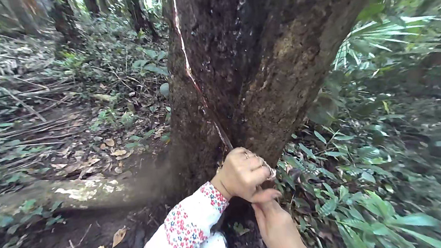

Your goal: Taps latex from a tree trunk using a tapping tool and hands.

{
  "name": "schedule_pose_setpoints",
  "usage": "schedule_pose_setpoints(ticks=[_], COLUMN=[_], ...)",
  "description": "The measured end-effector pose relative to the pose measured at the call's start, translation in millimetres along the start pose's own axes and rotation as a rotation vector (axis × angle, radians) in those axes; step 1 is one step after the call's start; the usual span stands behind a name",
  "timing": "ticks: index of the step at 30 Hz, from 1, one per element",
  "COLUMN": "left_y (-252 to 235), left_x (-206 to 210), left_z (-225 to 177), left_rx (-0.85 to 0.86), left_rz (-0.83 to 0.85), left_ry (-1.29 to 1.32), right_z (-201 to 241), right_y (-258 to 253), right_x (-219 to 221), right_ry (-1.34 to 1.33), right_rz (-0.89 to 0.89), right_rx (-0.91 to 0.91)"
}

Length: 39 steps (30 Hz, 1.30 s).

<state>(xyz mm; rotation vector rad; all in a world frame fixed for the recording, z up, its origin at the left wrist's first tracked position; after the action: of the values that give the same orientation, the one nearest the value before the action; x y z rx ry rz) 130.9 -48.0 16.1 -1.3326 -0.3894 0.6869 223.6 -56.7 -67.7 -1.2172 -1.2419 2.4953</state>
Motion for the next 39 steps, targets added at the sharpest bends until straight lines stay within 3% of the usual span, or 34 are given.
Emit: schedule_pose_setpoints(ticks=[8, 18, 22, 24, 28, 33, 35, 39], left_y=[-8, -2, -13, -20, -25, -30, -31, -29], left_x=[-2, -4, -9, -11, -13, -14, -15, -16], left_z=[1, 2, 21, 30, 19, 24, 20, 26], left_rx=[0.005, 0.043, 0.009, -0.009, -0.016, -0.066, -0.053, -0.059], left_rz=[-0.05, -0.062, -0.057, -0.08, -0.086, -0.137, -0.128, -0.146], left_ry=[0.09, 0.117, 0.112, 0.105, 0.127, 0.165, 0.174, 0.178], right_z=[3, 2, 15, 22, 32, 33, 37, 35], right_y=[0, 6, -20, -34, -34, -40, -40, -43], right_x=[-12, 0, 4, 1, -18, -28, -31, -26], right_ry=[0.036, 0.068, 0.09, 0.116, 0.101, 0.161, 0.131, 0.147], right_rz=[0.01, -0.132, -0.146, -0.093, 0.205, 0.137, 0.261, 0.237], right_rx=[0.029, -0.048, -0.09, -0.071, 0.148, 0.06, 0.165, 0.125])
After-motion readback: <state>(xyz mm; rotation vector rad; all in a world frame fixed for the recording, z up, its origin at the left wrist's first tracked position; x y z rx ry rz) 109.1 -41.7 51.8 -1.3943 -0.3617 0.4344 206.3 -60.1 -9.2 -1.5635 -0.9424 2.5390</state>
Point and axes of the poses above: each hand's wrist, its own y-axis away from the middle knuckle, its own x-axis out of the palm, z = x × y, the point moved 9 cm from there along -y, towards the middle knuckle, and after that the axes turned 8 degrees about -z, right-handed, at the moved point
